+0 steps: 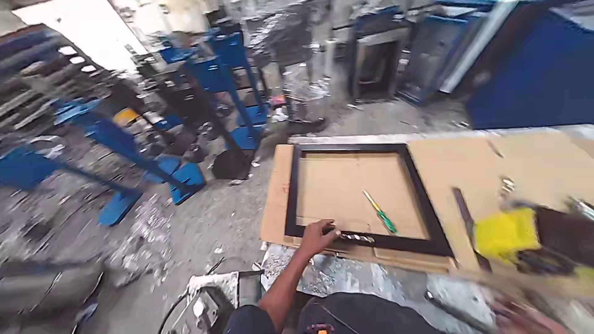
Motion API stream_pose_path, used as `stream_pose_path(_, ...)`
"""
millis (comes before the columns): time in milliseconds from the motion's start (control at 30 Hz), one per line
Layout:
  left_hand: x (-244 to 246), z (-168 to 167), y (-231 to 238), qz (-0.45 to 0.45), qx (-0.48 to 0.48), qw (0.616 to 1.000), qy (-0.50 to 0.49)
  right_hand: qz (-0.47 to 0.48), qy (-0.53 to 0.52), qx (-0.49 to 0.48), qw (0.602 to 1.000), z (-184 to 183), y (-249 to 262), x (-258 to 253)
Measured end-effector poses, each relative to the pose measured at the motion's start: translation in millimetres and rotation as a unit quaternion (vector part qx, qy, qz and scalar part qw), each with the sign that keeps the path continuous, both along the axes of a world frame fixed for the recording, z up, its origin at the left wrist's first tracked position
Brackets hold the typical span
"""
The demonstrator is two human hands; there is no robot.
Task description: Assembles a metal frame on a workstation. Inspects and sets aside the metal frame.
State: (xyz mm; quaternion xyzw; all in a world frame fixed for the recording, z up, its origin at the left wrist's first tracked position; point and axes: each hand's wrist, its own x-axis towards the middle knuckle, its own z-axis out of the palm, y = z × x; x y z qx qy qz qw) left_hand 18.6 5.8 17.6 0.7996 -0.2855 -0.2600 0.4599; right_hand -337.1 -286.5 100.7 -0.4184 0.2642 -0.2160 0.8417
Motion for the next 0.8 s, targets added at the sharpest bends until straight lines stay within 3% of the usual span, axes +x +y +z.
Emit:
stream_pose_path(100, 12, 0, -7, -0.038, 0.027, 0.998, 0.033, -0.046, 0.139, -0.019, 0.989, -20, 53, 16)
stream_pose_path(267, 24, 1, -31, -0.110, 0.045, 0.990, 0.077, -0.076, 0.215, -0.095, 0.969, -34, 83, 16)
stream_pose_path(467, 21, 1, -63, -0.157, 0.091, 0.978, 0.101, -0.068, 0.239, -0.092, 0.964, -26, 78, 28)
stream_pose_path(667, 17, 0, -74, -0.144, 0.135, 0.975, 0.098, 0.024, 0.256, -0.148, 0.955, -34, 61, 72)
stream_pose_path(800, 18, 3, -73, -0.123, 0.130, 0.975, 0.131, 0.084, 0.284, -0.257, 0.920, -42, 51, 112)
